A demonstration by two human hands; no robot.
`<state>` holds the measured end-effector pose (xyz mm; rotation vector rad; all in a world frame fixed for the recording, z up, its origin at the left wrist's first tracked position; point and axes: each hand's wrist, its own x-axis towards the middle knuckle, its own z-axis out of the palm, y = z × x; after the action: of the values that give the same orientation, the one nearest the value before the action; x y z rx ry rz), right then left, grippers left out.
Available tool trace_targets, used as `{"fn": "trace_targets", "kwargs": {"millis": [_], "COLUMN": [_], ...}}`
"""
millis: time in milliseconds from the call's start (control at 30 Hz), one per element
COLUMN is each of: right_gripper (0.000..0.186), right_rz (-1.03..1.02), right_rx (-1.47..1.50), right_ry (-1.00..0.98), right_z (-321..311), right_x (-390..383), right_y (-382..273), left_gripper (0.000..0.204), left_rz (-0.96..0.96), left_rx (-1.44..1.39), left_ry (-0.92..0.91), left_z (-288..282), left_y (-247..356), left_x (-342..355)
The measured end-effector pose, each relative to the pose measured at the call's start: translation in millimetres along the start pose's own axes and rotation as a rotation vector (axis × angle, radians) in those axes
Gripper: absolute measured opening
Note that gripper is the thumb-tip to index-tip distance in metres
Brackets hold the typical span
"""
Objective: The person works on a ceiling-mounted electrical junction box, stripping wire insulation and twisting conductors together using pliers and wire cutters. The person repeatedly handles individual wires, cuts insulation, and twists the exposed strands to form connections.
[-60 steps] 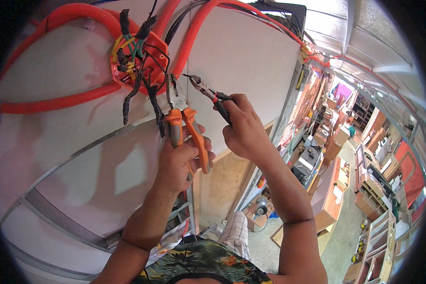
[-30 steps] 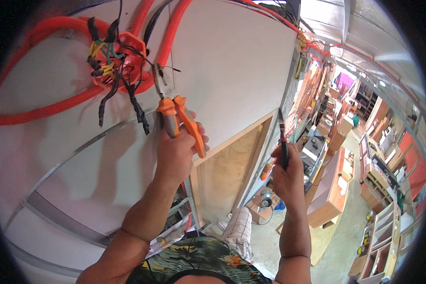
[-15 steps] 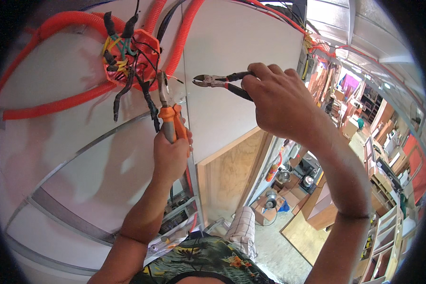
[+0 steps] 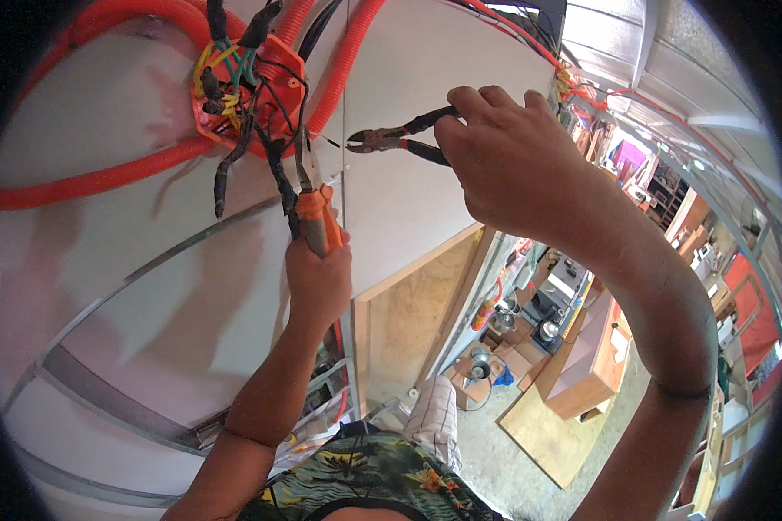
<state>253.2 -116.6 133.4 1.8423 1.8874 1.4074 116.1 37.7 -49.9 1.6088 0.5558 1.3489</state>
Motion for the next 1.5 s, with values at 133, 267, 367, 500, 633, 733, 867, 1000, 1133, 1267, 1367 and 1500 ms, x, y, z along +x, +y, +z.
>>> {"fn": "trace_targets", "kwargs": {"millis": [133, 267, 367, 500, 633, 733, 867, 1000, 1133, 1267, 1367, 1500], "right_gripper": [0.034, 0.052, 0.054, 0.042, 0.037, 0.039, 0.047, 0.051, 0.051, 0.052, 0.046, 0.049], "right_rz": [0.087, 0.156, 0.211, 0.205, 0.205, 0.188, 0.175, 0.202, 0.297, 0.292, 0.276, 0.234], "right_rx": [0.369, 0.396, 0.252, 0.166, 0.134, 0.168, 0.308, 0.48, 0.636, 0.649, 0.455, 0.469], "right_ry": [-0.113, 0.038, 0.231, 0.338, 0.363, 0.346, 0.153, -0.013, -0.211, -0.111, 0.029, 0.073], "right_z": [17.2, 50.3, 70.2, 76.8, 69.9, 63.0, 47.7, 25.6, 11.8, 18.7, 29.2, 34.0], "right_x": [-2.6, -6.4, -9.2, -12.6, -12.4, -14.0, -23.0, -26.0, -20.8, -22.1, -25.2, -28.6], "right_y": [0.6, -4.9, -7.4, -13.1, -15.3, -15.3, -13.4, -8.4, -4.5, -10.1, -13.8, -16.8], "left_gripper": [0.046, 0.047, 0.054, 0.052, 0.051, 0.049, 0.045, 0.041, 0.051, 0.052, 0.051, 0.05], "left_rz": [-0.115, -0.265, -0.258, -0.321, -0.318, -0.283, -0.239, -0.117, -0.089, -0.118, -0.12, -0.071], "left_rx": [-0.328, -0.659, -0.785, -0.932, -0.913, -0.87, -0.654, -0.423, -0.459, -0.489, -0.477, -0.452], "left_ry": [-0.176, -0.386, -0.506, -0.604, -0.566, -0.513, -0.363, -0.209, -0.182, -0.246, -0.253, -0.245], "left_z": [-2.7, -13.8, -16.8, -19.9, -18.6, -12.9, -4.1, 3.3, 7.9, 6.0, 5.3, 7.8], "left_y": [5.1, 17.4, 22.7, 24.1, 23.7, 23.5, 21.0, 17.8, 20.8, 27.3, 29.0, 25.4], "left_x": [-2.5, -4.9, -5.2, -4.2, -6.6, -8.9, -8.8, -2.4, -0.1, -3.2, -4.7, -2.8]}}
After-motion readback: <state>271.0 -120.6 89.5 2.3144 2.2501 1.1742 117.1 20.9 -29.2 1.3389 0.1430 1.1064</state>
